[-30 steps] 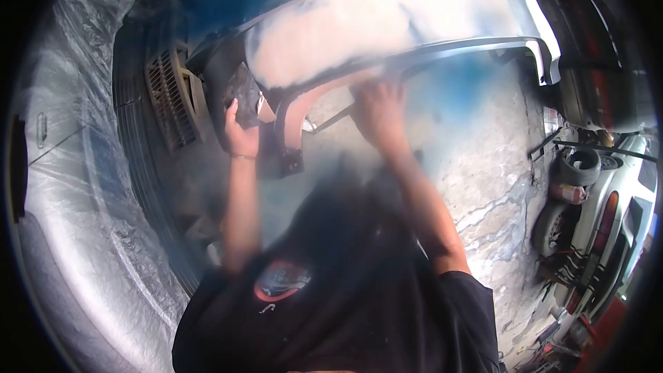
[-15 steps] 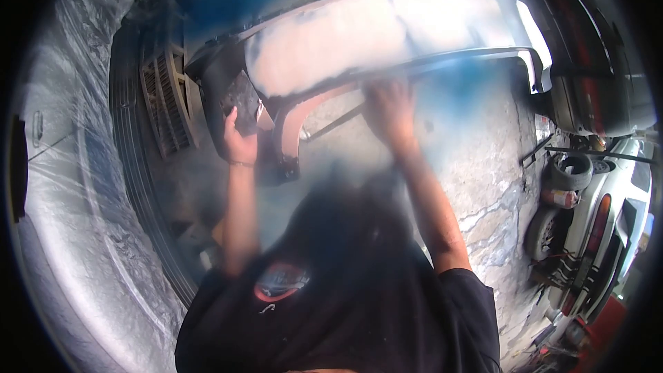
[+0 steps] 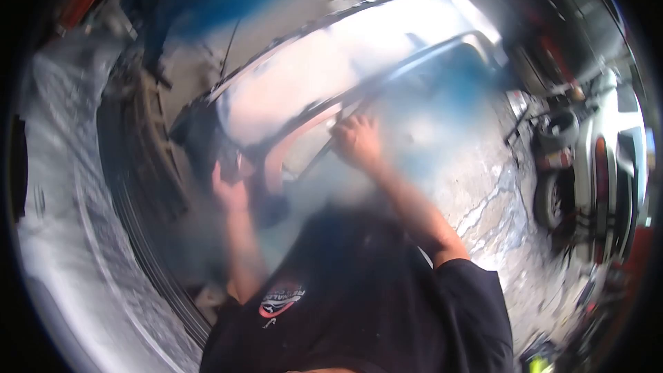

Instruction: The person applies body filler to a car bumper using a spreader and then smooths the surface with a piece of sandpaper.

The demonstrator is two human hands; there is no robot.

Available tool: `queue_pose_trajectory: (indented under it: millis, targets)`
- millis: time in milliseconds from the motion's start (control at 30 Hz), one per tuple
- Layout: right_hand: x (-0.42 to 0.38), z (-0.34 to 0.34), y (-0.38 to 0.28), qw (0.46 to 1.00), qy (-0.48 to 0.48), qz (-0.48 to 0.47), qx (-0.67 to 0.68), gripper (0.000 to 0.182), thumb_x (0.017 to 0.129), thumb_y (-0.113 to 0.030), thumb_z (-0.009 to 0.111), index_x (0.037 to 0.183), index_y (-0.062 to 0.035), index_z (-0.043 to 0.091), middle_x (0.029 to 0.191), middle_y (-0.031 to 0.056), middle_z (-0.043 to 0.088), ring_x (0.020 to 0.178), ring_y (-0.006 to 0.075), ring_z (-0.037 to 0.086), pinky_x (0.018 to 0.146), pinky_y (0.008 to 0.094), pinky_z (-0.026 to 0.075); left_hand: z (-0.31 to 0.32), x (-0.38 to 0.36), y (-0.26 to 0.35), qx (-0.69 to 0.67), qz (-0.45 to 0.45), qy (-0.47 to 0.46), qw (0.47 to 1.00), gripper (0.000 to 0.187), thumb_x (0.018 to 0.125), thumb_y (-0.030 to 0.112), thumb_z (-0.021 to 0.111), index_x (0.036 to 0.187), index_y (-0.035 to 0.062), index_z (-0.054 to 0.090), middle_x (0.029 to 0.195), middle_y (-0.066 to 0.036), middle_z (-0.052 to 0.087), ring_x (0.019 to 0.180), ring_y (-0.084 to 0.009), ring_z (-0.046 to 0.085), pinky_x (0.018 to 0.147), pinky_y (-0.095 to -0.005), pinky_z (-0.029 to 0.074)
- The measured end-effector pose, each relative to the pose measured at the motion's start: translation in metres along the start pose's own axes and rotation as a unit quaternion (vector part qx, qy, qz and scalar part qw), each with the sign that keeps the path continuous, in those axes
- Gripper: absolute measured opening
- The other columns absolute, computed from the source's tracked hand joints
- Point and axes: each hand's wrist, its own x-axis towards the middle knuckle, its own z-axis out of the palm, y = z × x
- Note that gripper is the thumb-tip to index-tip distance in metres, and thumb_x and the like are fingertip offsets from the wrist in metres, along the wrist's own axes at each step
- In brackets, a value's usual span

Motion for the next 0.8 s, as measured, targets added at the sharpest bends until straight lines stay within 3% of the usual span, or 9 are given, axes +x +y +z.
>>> queue_pose_trajectory:
  millis: [33, 133, 200, 233, 300, 433, 567, 633, 800]
  targets:
    - [-0.01, -0.003, 0.009, 1.0, -0.015, 0.007, 0.021, 0.035, 0.088, -0.023, 0.077, 0.123, -0.02, 0.082, 0.136, 0.0115, 0.071, 0.129, 0.0367, 0.061, 0.112, 0.0586, 0.046, 0.013, -0.008, 0.003, 0.099, 0.037, 0.015, 0.994, 0.049, 0.109, 0.021, 0.061, 0.153, -0.0011, 0.055, 0.146, -0.019, 0.064, 0.133, -0.0347, 0.064, 0.114, -0.0513, 0.053]
    - [-0.044, -0.021, 0.033, 0.981, 0.013, 0.022, 0.191, 0.039, 0.092, -0.019, 0.074, 0.13, -0.0164, 0.081, 0.14, 0.0125, 0.07, 0.135, 0.0331, 0.06, 0.115, 0.0538, 0.047, 0.065, -0.036, 0.0, -0.047, -0.049, -0.027, 0.997, 0.05, 0.11, 0.022, 0.063, 0.154, 0.0012, 0.054, 0.146, -0.019, 0.064, 0.129, -0.0371, 0.067, 0.11, -0.0514, 0.057]
    - [-0.066, -0.068, 0.03, 0.867, -0.019, 0.064, 0.493, 0.043, 0.098, -0.016, 0.07, 0.141, -0.01, 0.075, 0.145, 0.0121, 0.068, 0.144, 0.0284, 0.056, 0.12, 0.0494, 0.045, 0.103, -0.061, -0.031, -0.015, -0.108, -0.031, 0.994, 0.05, 0.109, 0.019, 0.066, 0.154, 0.0035, 0.053, 0.144, -0.018, 0.065, 0.125, -0.0351, 0.069, 0.105, -0.0499, 0.06]
    - [-0.074, -0.092, 0.027, 0.868, -0.007, 0.07, 0.492, 0.043, 0.098, -0.016, 0.07, 0.141, -0.01, 0.075, 0.145, 0.0121, 0.068, 0.144, 0.0284, 0.056, 0.12, 0.0494, 0.045, 0.117, -0.07, -0.05, -0.006, -0.147, -0.059, 0.987, 0.05, 0.108, 0.017, 0.068, 0.154, 0.0048, 0.053, 0.142, -0.017, 0.067, 0.122, -0.0326, 0.071, 0.102, -0.0486, 0.061]
    - [-0.092, -0.131, 0.021, 0.774, 0.003, 0.085, 0.628, 0.045, 0.104, -0.013, 0.066, 0.148, -0.0046, 0.069, 0.153, 0.0109, 0.061, 0.151, 0.0251, 0.05, 0.124, 0.0466, 0.041, 0.139, -0.083, -0.102, 0.003, -0.24, -0.101, 0.966, 0.045, 0.109, 0.019, 0.067, 0.151, 0.0057, 0.057, 0.14, -0.012, 0.069, 0.124, -0.0264, 0.07, 0.101, -0.0416, 0.061]
    - [-0.116, -0.145, 0.047, 0.748, 0.031, 0.055, 0.661, 0.049, 0.104, -0.014, 0.07, 0.151, -0.0015, 0.065, 0.158, 0.0106, 0.054, 0.153, 0.0266, 0.048, 0.126, 0.0467, 0.039, 0.225, -0.118, -0.159, 0.047, -0.335, -0.165, 0.926, 0.05, 0.11, 0.022, 0.064, 0.155, 0.0082, 0.05, 0.141, -0.013, 0.065, 0.124, -0.0281, 0.069, 0.1, -0.0437, 0.06]
    - [-0.125, -0.16, 0.101, 0.747, 0.141, 0.059, 0.647, 0.055, 0.1, -0.022, 0.081, 0.15, -0.0047, 0.067, 0.157, 0.0112, 0.054, 0.15, 0.0272, 0.049, 0.123, 0.0436, 0.04, 0.3, -0.141, -0.197, 0.122, -0.319, -0.232, 0.911, 0.047, 0.109, 0.023, 0.063, 0.153, 0.0085, 0.052, 0.137, -0.013, 0.066, 0.123, -0.0291, 0.068, 0.1, -0.0437, 0.06]
    - [-0.129, -0.179, 0.136, 0.827, 0.167, 0.012, 0.536, 0.054, 0.097, -0.02, 0.084, 0.147, -0.0081, 0.071, 0.153, 0.0114, 0.057, 0.145, 0.0279, 0.055, 0.119, 0.0412, 0.043, 0.323, -0.151, -0.224, 0.177, -0.229, -0.322, 0.901, 0.046, 0.109, 0.022, 0.063, 0.152, 0.0086, 0.052, 0.136, -0.013, 0.066, 0.121, -0.0288, 0.069, 0.1, -0.0442, 0.059]
    - [-0.151, -0.188, 0.251, 0.839, 0.162, 0.04, 0.518, 0.051, 0.095, -0.025, 0.084, 0.144, -0.0152, 0.075, 0.15, 0.0127, 0.062, 0.138, 0.031, 0.06, 0.112, 0.0455, 0.049, 0.371, -0.153, -0.301, 0.093, -0.372, -0.215, 0.898, 0.039, 0.107, 0.013, 0.068, 0.145, 0.0109, 0.059, 0.124, -0.012, 0.072, 0.113, -0.0288, 0.071, 0.097, -0.0458, 0.06]
